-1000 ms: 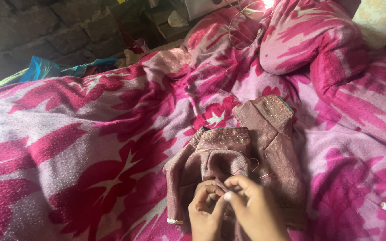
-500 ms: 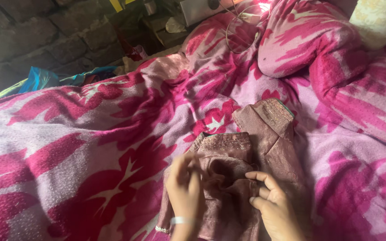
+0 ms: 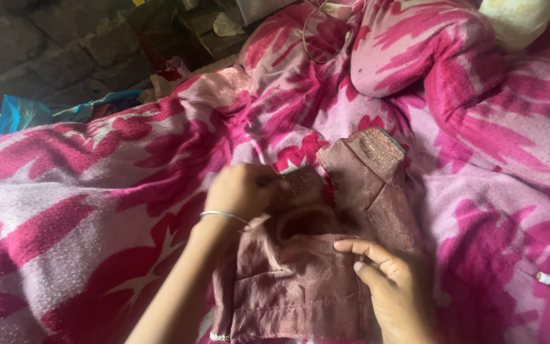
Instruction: The person hand-sews a pinkish-brown blouse laid on a bed, using a needle and thread to stitch along the front opening. They repeatedly pull the thread through the fabric, smooth the garment with their hands, and continue stitching near the neckline.
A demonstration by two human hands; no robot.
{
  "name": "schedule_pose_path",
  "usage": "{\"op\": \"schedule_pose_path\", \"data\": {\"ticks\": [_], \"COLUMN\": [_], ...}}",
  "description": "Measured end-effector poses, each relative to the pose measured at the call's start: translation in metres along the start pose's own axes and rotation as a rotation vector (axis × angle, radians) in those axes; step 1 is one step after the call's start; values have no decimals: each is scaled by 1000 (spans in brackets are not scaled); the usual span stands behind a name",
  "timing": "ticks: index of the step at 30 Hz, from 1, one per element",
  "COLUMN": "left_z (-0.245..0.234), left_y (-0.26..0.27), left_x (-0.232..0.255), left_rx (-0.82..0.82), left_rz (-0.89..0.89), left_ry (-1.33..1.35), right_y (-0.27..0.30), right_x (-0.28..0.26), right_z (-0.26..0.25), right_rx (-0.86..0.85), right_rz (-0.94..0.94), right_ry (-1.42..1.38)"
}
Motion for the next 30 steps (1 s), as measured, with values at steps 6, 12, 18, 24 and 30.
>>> {"op": "schedule_pose_path", "data": {"ticks": [6, 12, 18, 24, 30], "left_z": [-61, -55, -39, -34, -38], "left_y": [24, 19, 19, 25, 61], "left_x": [-10, -22, -69, -88, -42], "left_rx": [223, 4, -125, 110, 387], "left_rz": [319, 326, 222, 161, 224], "left_ry": [197, -141, -220, 50, -16], "right_y": [-1, 0, 5, 10, 28], "right_x": [20, -1, -17, -46, -65], "right_z": [0, 22, 45, 58, 79], "right_rx": [-20, -150, -190, -103, -34], "right_rz": [97, -125, -55, -329, -524], "right_ry": [85, 336, 389, 771, 1068]}}
Point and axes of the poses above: each hand's wrist, its own y-axis away from the middle knuckle, its own z-axis out of the palm, x = y × z, the point moved 6 cm from there along -y, towards the middle knuckle, and after that the axes turned 9 degrees about -x, right-handed, at the moved point
